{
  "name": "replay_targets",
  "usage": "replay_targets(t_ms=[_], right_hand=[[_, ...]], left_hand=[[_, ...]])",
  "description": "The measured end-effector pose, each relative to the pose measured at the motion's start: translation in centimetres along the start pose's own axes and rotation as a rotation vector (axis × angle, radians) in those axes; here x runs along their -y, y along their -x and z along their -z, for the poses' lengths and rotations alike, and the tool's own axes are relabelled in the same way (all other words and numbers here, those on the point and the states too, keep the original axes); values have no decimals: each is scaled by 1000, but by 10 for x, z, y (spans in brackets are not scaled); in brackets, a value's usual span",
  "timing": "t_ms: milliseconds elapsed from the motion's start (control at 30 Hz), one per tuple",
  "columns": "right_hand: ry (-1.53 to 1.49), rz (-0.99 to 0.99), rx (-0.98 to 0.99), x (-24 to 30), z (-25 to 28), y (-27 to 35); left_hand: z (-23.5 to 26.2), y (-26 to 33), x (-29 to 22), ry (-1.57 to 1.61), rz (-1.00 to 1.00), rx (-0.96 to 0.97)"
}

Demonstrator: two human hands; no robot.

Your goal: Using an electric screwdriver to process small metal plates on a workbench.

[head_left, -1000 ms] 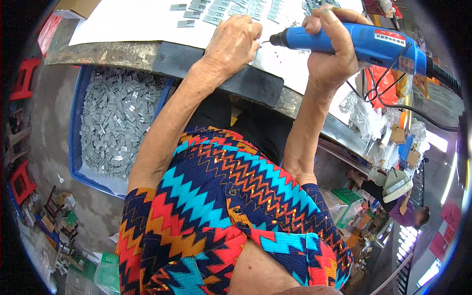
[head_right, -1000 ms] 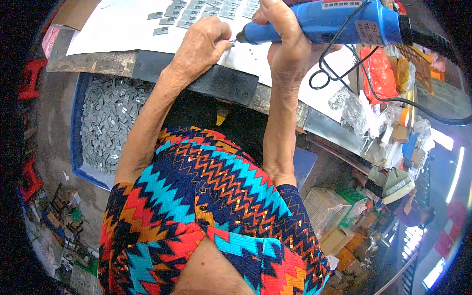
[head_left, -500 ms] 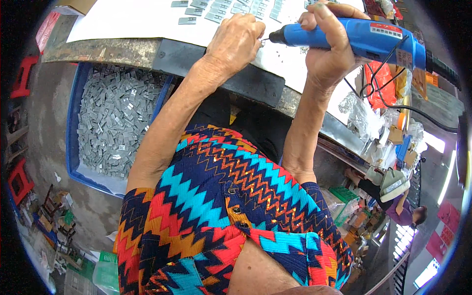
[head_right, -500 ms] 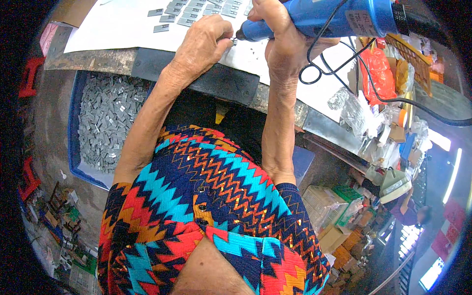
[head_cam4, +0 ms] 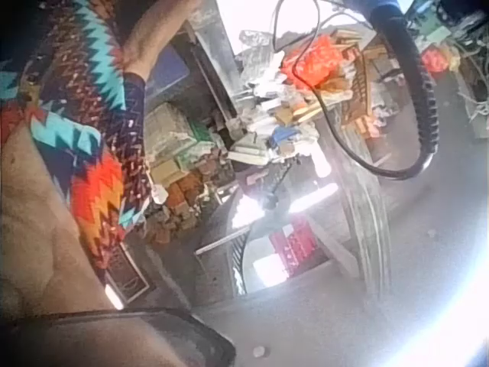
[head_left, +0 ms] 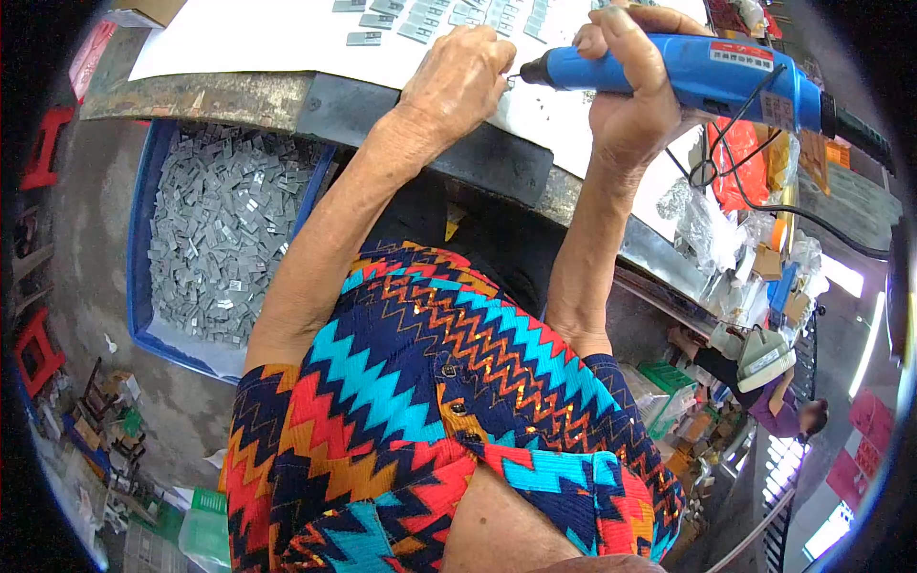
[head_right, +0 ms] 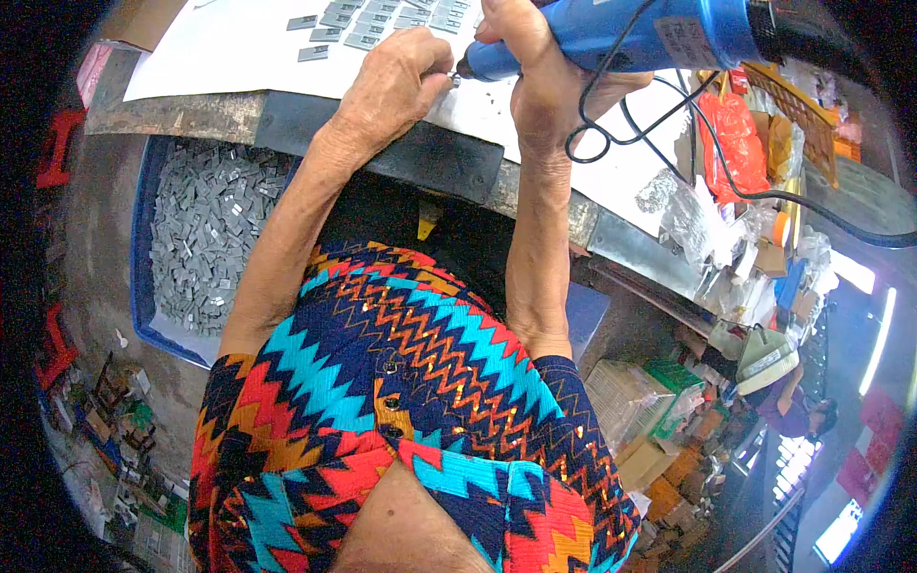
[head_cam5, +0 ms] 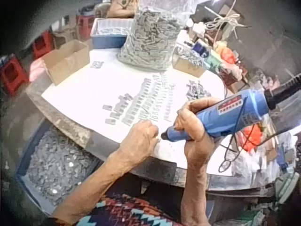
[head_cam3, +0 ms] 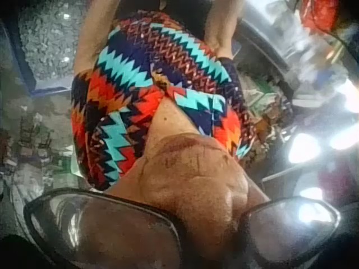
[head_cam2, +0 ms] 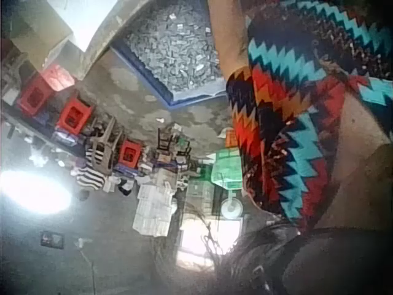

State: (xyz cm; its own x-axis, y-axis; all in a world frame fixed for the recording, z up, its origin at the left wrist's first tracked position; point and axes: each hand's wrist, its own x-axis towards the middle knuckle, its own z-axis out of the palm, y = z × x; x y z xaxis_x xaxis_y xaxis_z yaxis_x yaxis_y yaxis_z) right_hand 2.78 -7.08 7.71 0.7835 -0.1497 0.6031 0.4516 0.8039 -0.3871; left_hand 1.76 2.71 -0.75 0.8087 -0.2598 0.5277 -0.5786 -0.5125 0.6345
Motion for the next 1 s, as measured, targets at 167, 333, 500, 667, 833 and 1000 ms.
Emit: replay_targets(t_ms=[167,333,500,667,833,1000], right_hand=[[38,53,15,-1,1,1],[847,-110,-25,23,-15,3],[897,-164,3,19,-22,-1],[895,-191,-2,16,-18,-4],[705,-27,320,2,-10,-11],[872,-219,-124,7,-22,-4]], left_hand=[[1,-2,-2,74,44,37],[4,-5,1,70,53,63],[7,-8,1,63,85,107],[6,-7,0,112,105,110],[7,-8,0,137,97,102],[9,-9,-1,130,108,98]])
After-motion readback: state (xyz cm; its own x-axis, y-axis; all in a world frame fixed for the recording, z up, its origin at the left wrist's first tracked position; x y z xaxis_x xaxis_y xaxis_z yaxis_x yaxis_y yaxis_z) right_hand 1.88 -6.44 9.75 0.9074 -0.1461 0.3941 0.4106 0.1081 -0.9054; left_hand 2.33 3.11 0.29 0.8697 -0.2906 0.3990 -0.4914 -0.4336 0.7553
